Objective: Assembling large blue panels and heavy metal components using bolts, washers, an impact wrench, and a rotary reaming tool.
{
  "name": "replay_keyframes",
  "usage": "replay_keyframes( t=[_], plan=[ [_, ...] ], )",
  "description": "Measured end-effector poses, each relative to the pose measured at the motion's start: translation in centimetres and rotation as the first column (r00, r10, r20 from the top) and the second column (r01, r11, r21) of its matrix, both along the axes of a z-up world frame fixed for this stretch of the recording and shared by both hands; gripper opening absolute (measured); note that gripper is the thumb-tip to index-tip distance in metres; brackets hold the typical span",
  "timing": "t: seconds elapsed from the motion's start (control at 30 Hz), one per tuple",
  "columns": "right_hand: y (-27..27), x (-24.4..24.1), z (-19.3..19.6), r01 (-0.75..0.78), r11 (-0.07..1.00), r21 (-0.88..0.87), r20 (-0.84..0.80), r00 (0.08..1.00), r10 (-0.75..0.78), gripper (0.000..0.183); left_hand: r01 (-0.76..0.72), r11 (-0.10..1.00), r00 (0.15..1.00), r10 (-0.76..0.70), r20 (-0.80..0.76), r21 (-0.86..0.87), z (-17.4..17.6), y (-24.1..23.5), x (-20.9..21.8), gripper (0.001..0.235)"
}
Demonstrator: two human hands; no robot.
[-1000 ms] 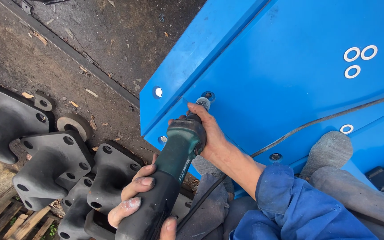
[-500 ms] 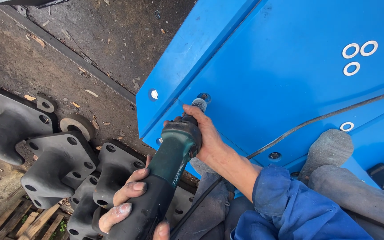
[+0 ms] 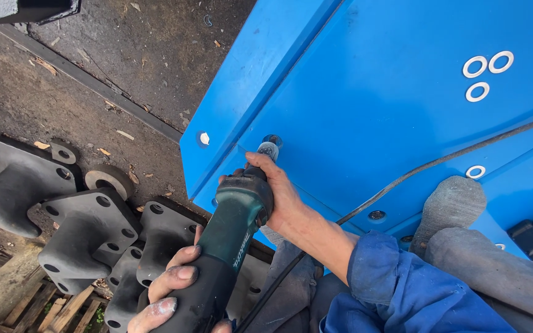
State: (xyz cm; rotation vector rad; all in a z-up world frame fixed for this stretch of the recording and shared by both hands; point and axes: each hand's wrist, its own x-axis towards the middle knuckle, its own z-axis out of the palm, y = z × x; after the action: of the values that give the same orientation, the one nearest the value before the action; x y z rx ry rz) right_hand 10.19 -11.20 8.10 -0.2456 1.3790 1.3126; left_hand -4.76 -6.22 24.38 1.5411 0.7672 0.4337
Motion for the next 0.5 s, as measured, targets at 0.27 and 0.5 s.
replay_keyframes(
  t=[0.27, 0.5],
  plan=[
    [-0.4, 0.0, 0.2, 0.009, 1.0, 0.016, -0.008, 1.0, -0.009, 0.035, 0.022, 0.999, 1.0, -0.022, 0.023, -0.034, -0.4, -0.4, -0.8, 0.079],
    [-0.8, 0.1, 0.5, 0.009, 1.0, 0.012, 0.007, 1.0, -0.009, 0.035, 0.116, 0.993, 0.993, -0.116, -0.014, -0.029, 0.3, -0.1, -0.4, 0.081]
  ],
)
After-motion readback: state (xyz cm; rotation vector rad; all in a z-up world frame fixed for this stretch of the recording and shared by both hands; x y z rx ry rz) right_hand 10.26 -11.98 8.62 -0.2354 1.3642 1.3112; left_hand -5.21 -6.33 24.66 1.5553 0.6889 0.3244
